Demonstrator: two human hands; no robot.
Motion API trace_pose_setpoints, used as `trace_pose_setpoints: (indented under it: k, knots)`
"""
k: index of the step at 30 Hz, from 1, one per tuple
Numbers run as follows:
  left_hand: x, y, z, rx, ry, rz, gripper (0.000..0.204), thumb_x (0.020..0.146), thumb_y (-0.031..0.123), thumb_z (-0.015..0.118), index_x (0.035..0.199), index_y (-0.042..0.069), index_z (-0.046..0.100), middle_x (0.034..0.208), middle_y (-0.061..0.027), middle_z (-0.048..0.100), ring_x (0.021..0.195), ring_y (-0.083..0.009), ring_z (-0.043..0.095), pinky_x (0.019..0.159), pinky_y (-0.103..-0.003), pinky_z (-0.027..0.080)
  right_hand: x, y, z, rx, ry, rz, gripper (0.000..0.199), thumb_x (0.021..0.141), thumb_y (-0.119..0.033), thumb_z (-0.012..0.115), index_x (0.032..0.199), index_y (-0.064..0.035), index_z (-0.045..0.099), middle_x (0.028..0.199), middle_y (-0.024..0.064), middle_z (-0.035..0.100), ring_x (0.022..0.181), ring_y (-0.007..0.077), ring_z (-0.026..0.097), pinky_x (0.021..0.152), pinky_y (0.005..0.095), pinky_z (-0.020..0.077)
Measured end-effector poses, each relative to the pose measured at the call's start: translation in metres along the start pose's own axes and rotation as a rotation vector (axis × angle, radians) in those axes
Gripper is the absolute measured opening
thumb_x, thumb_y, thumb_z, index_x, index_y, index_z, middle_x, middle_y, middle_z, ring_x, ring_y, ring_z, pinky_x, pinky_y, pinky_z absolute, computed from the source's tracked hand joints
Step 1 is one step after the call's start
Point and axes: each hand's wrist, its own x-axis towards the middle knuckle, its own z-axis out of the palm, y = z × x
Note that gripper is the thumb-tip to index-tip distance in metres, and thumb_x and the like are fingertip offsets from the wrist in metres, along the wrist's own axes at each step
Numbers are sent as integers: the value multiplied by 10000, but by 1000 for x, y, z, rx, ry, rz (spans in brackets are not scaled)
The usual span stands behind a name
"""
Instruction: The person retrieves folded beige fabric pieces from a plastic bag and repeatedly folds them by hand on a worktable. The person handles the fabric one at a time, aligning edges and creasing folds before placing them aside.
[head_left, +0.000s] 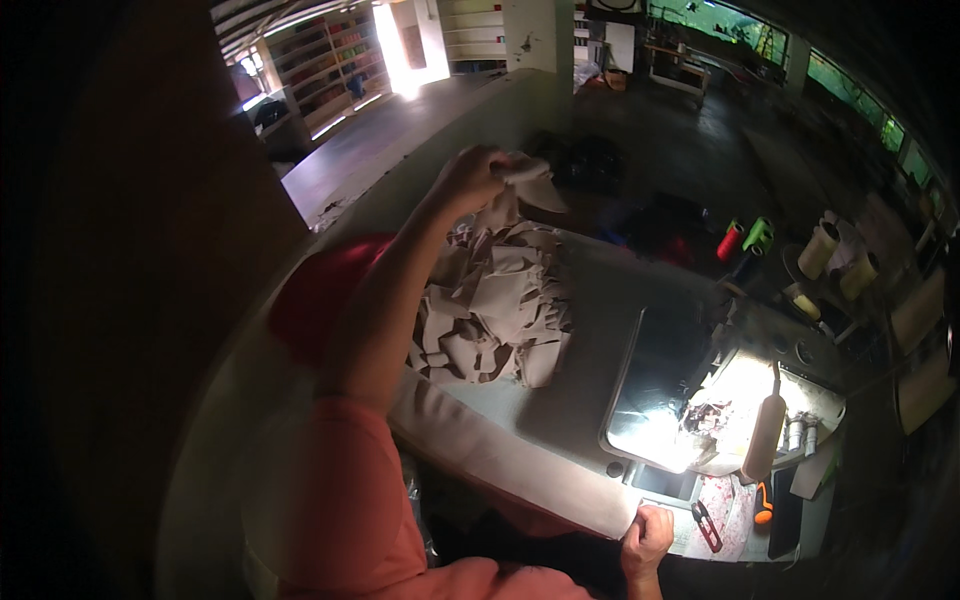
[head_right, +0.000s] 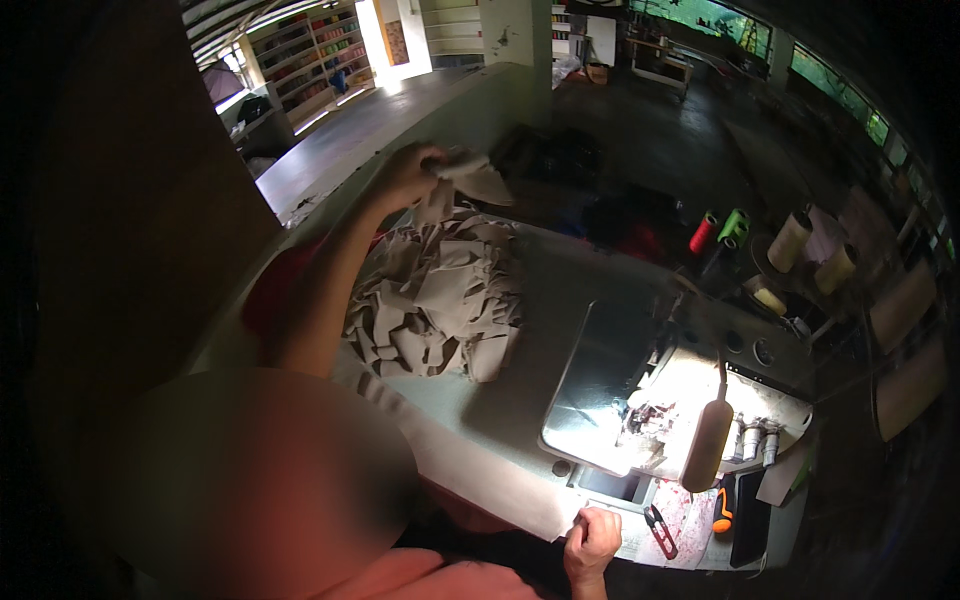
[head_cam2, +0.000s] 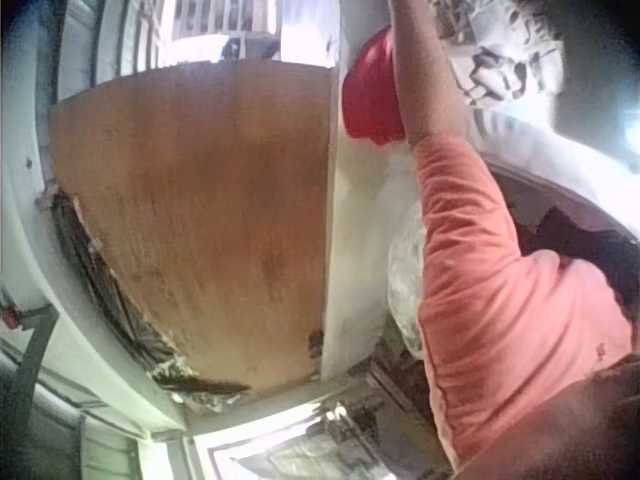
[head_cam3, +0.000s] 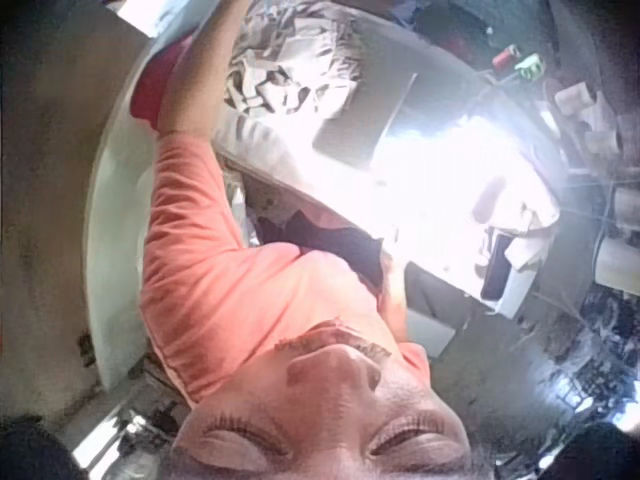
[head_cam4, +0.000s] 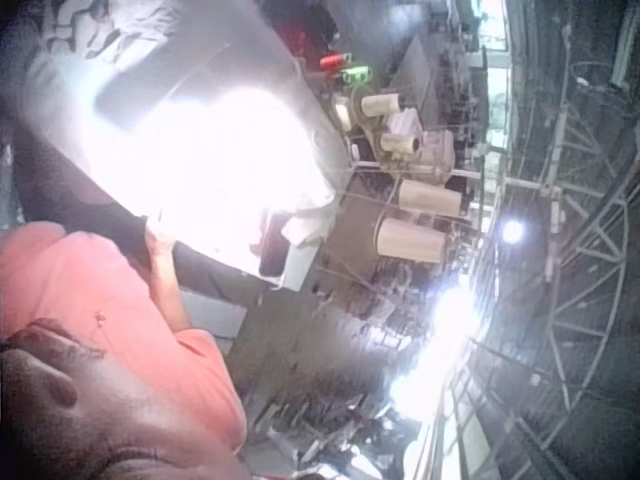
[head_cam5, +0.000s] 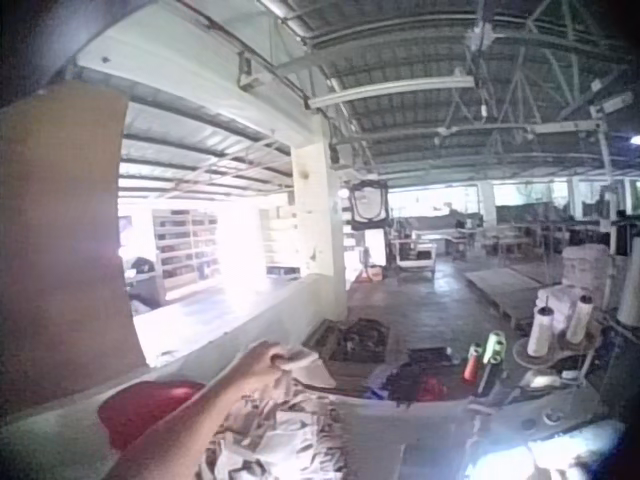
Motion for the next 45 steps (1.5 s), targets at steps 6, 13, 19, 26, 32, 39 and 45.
trace_pose_setpoints:
  k: [6, 13, 19, 26, 32, 39, 45]
  knots:
    - [-107, -62, 44, 720, -345, 99, 458, 690, 84, 518, 1143, 72, 451, 1182, -198, 438, 1086, -339, 434, 926, -401, 337, -1, -1, 3, -10, 19, -56, 184, 572, 90, 465, 719, -13, 508, 668, 126, 512, 604, 291, 464, 569, 362, 377]
    - [-183, 69, 18, -82, -338, -58, 169, 781, 181, 569, 831, 20, 570, 886, -119, 578, 755, -250, 571, 657, -331, 447, -1, 3, -2, 20, -4, 26, 74, 679, 50, 496, 707, -15, 513, 643, 114, 504, 608, 285, 474, 587, 342, 392]
    - [-289, 170, 77, -228, -247, 446, 147, 747, 177, 581, 707, 55, 510, 686, -79, 490, 672, -245, 485, 622, -351, 392, -8, 14, -14, 558, 2, 500, 116, 774, 16, 468, 832, 23, 568, 750, 76, 584, 690, 128, 545, 656, 239, 438]
    - [-307, 170, 117, -198, -134, 415, 84, 775, 136, 489, 756, 54, 489, 763, -83, 504, 752, -259, 471, 672, -355, 360, -14, -1, -51, 872, 18, 560, 125, 808, -8, 454, 900, 21, 533, 812, 67, 567, 693, 107, 529, 653, 222, 439]
    - [-309, 154, 109, -799, -292, -37, 94, 767, -2, 428, 838, 16, 488, 797, -142, 535, 761, -308, 520, 690, -357, 408, 24, -58, -71, 873, -102, 422, 138, 797, -21, 483, 924, 0, 533, 771, 74, 574, 647, 100, 532, 578, 209, 432]
    - [-311, 162, 110, -708, -127, 74, 121, 763, -41, 407, 858, 3, 467, 782, -155, 518, 764, -305, 537, 686, -338, 418, 61, -76, -37, 648, -379, 496, 225, 787, -196, 551, 787, 27, 520, 639, 75, 563, 534, 103, 517, 476, 225, 415]
    - [-313, 155, 114, -794, -32, 87, 114, 746, -63, 428, 835, 4, 455, 752, -143, 500, 725, -297, 520, 650, -325, 408, 55, -54, -44, 393, -346, 525, 149, 755, -107, 521, 683, 23, 522, 562, 70, 547, 501, 103, 509, 485, 244, 413]
